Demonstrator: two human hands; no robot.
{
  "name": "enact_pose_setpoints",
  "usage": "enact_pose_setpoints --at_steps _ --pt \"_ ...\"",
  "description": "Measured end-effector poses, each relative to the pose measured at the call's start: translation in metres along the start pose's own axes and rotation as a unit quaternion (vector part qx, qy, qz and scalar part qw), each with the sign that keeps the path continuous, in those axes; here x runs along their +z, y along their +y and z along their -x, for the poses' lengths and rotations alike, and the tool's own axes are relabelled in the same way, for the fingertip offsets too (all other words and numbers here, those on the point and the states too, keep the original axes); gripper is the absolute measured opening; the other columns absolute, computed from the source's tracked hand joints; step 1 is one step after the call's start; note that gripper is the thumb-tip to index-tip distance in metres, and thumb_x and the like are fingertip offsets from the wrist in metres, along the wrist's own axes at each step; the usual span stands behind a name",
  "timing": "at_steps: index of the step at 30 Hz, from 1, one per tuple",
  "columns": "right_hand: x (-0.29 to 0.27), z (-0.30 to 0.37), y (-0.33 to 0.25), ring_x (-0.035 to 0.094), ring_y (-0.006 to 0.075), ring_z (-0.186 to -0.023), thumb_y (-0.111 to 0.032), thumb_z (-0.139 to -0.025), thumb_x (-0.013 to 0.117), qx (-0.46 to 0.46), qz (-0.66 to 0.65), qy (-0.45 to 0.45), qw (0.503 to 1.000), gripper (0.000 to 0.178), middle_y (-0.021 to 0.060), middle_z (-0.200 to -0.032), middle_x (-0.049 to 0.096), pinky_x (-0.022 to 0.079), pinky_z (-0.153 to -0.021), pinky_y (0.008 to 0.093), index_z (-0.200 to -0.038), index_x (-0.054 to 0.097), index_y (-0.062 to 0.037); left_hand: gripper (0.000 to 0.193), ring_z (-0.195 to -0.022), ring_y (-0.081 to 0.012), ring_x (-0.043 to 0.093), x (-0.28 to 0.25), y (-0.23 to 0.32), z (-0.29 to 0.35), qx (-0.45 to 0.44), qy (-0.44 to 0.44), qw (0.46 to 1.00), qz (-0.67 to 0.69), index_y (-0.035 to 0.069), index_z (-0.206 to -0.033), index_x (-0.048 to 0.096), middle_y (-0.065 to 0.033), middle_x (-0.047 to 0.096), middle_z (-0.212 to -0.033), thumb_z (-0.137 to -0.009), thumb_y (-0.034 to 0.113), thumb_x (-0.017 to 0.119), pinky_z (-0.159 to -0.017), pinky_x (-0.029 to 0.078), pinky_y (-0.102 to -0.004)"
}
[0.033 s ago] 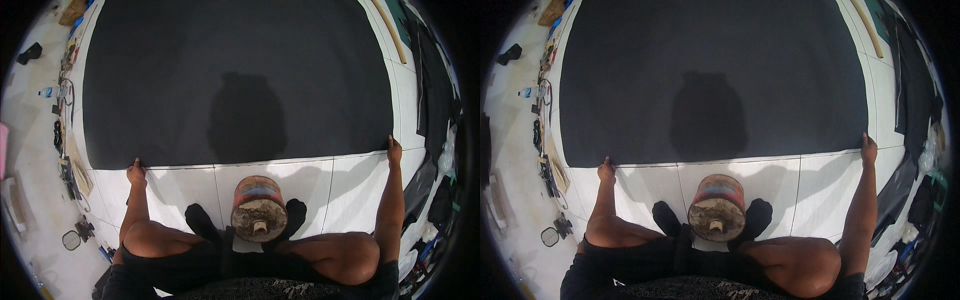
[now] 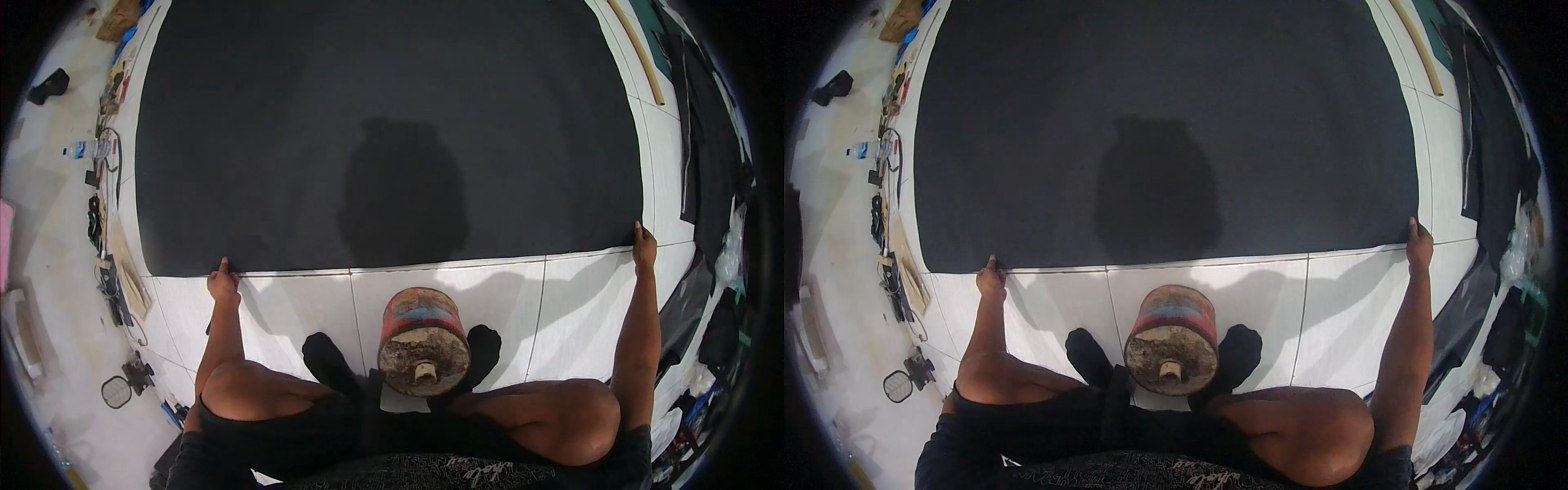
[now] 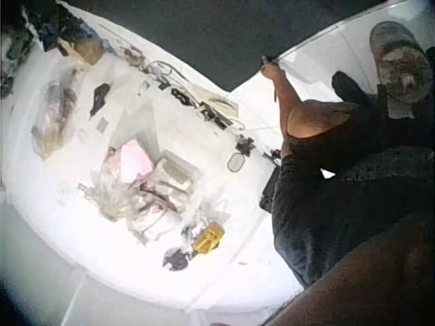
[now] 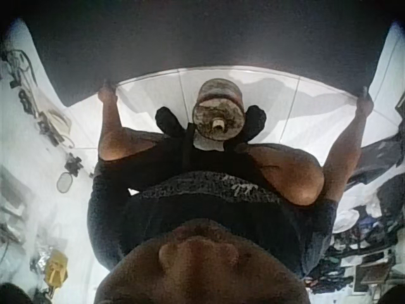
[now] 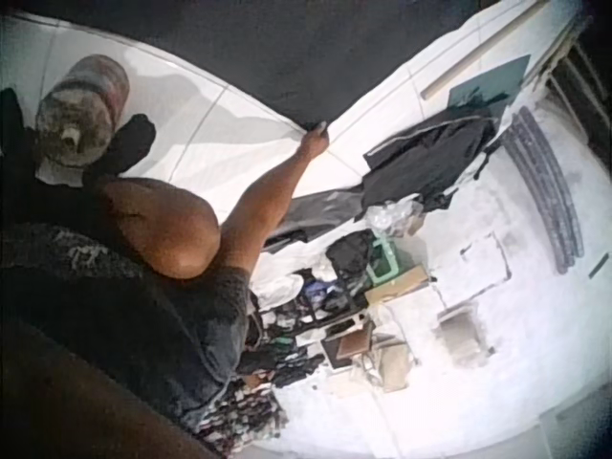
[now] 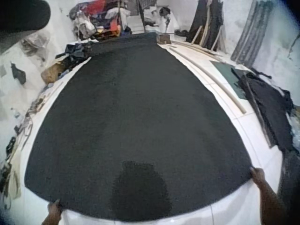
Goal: The person cuts a large piece of black fabric with scissors and then uses a long wooden rod to measure and mark the material.
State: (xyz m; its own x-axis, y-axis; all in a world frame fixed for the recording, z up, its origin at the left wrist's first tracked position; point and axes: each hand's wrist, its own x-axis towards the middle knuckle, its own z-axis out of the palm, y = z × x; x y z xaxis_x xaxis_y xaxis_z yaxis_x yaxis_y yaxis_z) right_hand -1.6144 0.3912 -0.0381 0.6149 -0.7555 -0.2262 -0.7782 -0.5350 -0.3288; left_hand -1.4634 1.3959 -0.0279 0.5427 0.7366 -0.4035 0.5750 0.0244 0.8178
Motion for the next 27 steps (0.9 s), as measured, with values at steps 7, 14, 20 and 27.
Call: enact_pose_setpoints --at_steps 7,14,20,27 --pt "-0.01 -0.001 0.015 0.063 0.0354 -0.117 -0.048 -0.102 0.052 0.027 0.007 -0.016 0.999 0.059 0.0243 -0.12 0.068 0.046 -0.1 0.0395 -0.127 0.064 0.0038 0.051 -0.124 -0.0364 0.049 0.045 0.03 0.088 0.491 -0.118 0.763 -0.404 0.001 -0.125 0.062 -0.0205 0.053 -0.133 -0.082 0.022 0.081 -0.104 0.042 -0.0467" --pt "-0.01 -0.018 0.021 0.064 0.0354 -0.117 -0.046 -0.101 0.054 0.039 0.015 -0.027 0.999 0.057 0.0249 -0.12 0.068 0.046 -0.1 0.0409 -0.126 0.065 0.0039 0.052 -0.132 -0.0378 0.049 0.088 0.036 0.146 0.565 -0.343 0.598 -0.453 0.013 -0.126 0.065 -0.0188 0.053 -0.14 -0.077 0.019 0.084 -0.107 0.043 -0.047" --pt "0.006 0.038 -0.085 0.062 0.0374 -0.116 -0.042 -0.098 0.061 -0.066 0.211 0.18 0.958 0.052 0.0234 -0.125 0.063 0.049 -0.096 0.0438 -0.128 0.062 0.001 0.047 -0.13 -0.0375 0.051 0.081 0.035 0.15 0.546 -0.325 0.606 -0.478 0.013 -0.125 0.066 -0.0195 0.054 -0.138 -0.081 0.02 0.08 -0.106 0.045 -0.0462" --pt "0.01 0.304 -0.327 0.066 0.0343 -0.097 -0.038 -0.088 0.071 -0.52 0.042 -0.474 0.709 0.044 0.0124 -0.097 0.068 0.053 -0.085 0.0462 -0.121 0.063 -0.0099 0.045 -0.131 -0.0376 0.05 0.088 0.034 0.151 0.545 -0.333 0.584 -0.501 0.016 -0.126 0.065 -0.0191 0.054 -0.138 -0.084 0.026 0.077 -0.105 0.046 -0.0469"
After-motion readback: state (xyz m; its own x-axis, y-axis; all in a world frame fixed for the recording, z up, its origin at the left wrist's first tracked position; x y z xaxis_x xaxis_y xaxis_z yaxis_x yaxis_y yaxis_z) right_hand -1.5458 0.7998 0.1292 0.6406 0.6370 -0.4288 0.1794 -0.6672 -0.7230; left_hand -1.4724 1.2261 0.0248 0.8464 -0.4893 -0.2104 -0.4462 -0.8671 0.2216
